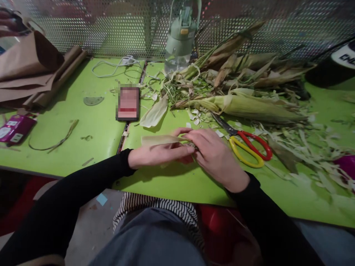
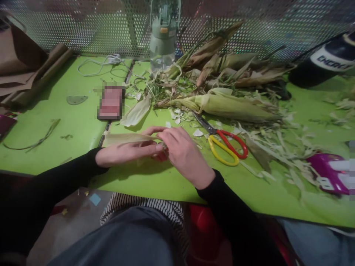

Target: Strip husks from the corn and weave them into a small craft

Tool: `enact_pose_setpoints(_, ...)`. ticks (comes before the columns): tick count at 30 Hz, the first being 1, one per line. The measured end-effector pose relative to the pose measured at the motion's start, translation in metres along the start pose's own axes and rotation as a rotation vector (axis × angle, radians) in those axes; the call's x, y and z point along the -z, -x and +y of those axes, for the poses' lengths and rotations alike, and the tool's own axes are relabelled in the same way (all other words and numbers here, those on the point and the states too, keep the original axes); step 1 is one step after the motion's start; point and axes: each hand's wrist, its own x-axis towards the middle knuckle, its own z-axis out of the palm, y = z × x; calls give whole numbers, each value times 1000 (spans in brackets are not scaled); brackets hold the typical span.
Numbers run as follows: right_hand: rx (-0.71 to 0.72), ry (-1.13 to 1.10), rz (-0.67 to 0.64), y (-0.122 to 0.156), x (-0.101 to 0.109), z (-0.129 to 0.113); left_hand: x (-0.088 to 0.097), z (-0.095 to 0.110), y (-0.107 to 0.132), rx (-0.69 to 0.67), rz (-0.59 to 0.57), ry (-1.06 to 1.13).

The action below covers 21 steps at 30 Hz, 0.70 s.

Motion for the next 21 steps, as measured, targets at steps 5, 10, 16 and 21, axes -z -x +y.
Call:
enact_pose_setpoints(5,-248,-245,-21,-2,9,-1,-1,5,-3,-61,160,-101)
enact_pose_setpoints(10,-396,-375,-88,-4,16,0,-2,4,-1,-100,187,-28)
enact_pose_setpoints(16,-323,-272,2,-5,16,-4,1,-11,-3,-129,103,14)
enact_pose_setpoints(21,-232,-207,-8,-4,15,-2,1,-5,-6,-59,67,-122)
